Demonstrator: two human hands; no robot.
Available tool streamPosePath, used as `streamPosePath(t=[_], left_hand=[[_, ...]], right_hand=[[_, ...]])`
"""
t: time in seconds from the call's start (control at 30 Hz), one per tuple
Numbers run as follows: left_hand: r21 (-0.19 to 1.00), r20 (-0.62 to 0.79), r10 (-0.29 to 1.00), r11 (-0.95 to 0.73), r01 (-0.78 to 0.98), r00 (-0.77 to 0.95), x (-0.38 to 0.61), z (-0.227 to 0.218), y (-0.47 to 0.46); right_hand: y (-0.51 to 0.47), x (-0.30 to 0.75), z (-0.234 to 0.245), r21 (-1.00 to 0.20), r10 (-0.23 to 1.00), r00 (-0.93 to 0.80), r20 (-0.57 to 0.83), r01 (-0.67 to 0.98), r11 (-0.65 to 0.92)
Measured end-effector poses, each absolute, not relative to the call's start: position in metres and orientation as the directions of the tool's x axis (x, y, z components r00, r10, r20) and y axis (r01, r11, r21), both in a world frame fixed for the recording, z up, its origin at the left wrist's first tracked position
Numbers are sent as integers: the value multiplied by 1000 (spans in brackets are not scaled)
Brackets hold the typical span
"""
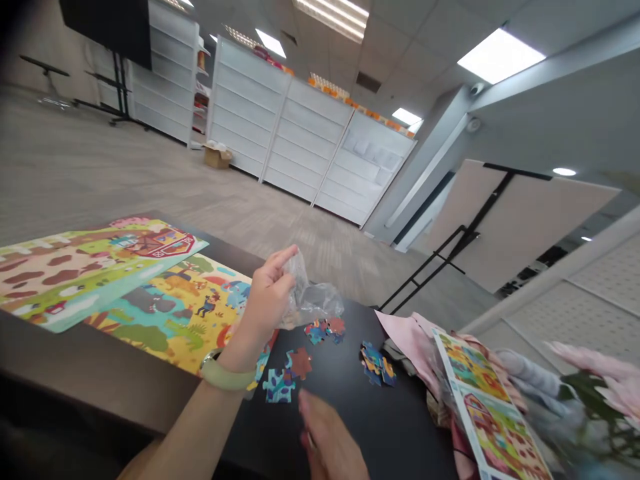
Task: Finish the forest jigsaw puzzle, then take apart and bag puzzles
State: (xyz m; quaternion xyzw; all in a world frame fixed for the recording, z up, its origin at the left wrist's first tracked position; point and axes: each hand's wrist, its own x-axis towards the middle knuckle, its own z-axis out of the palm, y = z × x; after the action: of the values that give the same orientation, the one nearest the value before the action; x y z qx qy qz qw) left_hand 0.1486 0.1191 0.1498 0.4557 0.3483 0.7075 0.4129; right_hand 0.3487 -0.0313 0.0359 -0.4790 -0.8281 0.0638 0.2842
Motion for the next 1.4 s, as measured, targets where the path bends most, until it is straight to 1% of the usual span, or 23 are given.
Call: streamPosePath(t=[0.03,0.1,0.17,0.2,0.27,0.33,0.37,0.43,0.5,0.53,0.57,0.63,0.73,0.83,1.0,1.07,1.1,1.17,1.23,1.27,1.33,1.4], left_hand=[[867,359,902,-418,-272,-241,149,150,118],[867,348,908,-407,-288,-234,150,151,117],[870,333,913,-394,-297,-236,148,150,118],[871,324,915,-387,-301,-239,147,150,119],[871,312,917,-380,-310,-247,145,150,120],[868,316,915,-385,-314,-251,143,150,120],[866,323,913,-392,-312,-249,143,151,120],[860,343,906,-409,-304,-249,145,152,120],[860,344,907,-408,-306,-242,149,152,119],[862,341,910,-402,-308,-234,152,151,119],[864,339,914,-396,-310,-224,154,151,119],[863,344,917,-394,-316,-204,159,149,119],[853,375,907,-418,-313,-190,164,145,119],[855,391,905,-425,-298,-168,165,141,119],[853,396,904,-426,-302,-159,158,142,120],[849,391,904,-426,-312,-173,153,145,120],[847,383,905,-424,-321,-184,149,147,119],[839,362,907,-418,-348,-216,142,151,119],[827,329,912,-404,-390,-247,134,155,117],[817,311,912,-400,-416,-266,130,158,116],[775,273,902,-412,-479,-334,123,164,112],[723,217,873,-444,-529,-437,118,172,108]], right_hand=[[-13,340,47,-394,842,-397,366,753,526],[21,321,64,-415,890,-380,254,788,455],[40,304,71,-370,889,-446,100,813,450],[42,298,70,-337,880,-473,45,822,459],[34,295,60,-261,855,-518,1,825,501],[18,304,43,-158,798,-600,55,784,600],[10,313,34,-84,745,-658,109,741,666],[-5,334,17,107,611,-754,243,646,756],[-16,356,7,283,512,-789,339,605,745],[-20,365,4,344,492,-790,366,606,717],[-24,372,4,384,488,-783,386,618,686],[-29,382,5,415,490,-762,424,644,642],[-34,383,6,404,482,-728,488,677,615],[-38,376,6,382,469,-716,517,683,622],[-45,369,12,302,436,-743,508,628,717],[-48,371,12,220,454,-720,525,630,745],[-49,373,12,159,480,-682,552,651,742],[-50,376,14,3,553,-561,617,704,710],[-48,372,22,-129,617,-454,643,730,671],[-46,366,29,-171,641,-433,633,730,662],[-35,345,45,-212,696,-451,559,734,645],[-18,314,60,-228,758,-505,412,749,623]])
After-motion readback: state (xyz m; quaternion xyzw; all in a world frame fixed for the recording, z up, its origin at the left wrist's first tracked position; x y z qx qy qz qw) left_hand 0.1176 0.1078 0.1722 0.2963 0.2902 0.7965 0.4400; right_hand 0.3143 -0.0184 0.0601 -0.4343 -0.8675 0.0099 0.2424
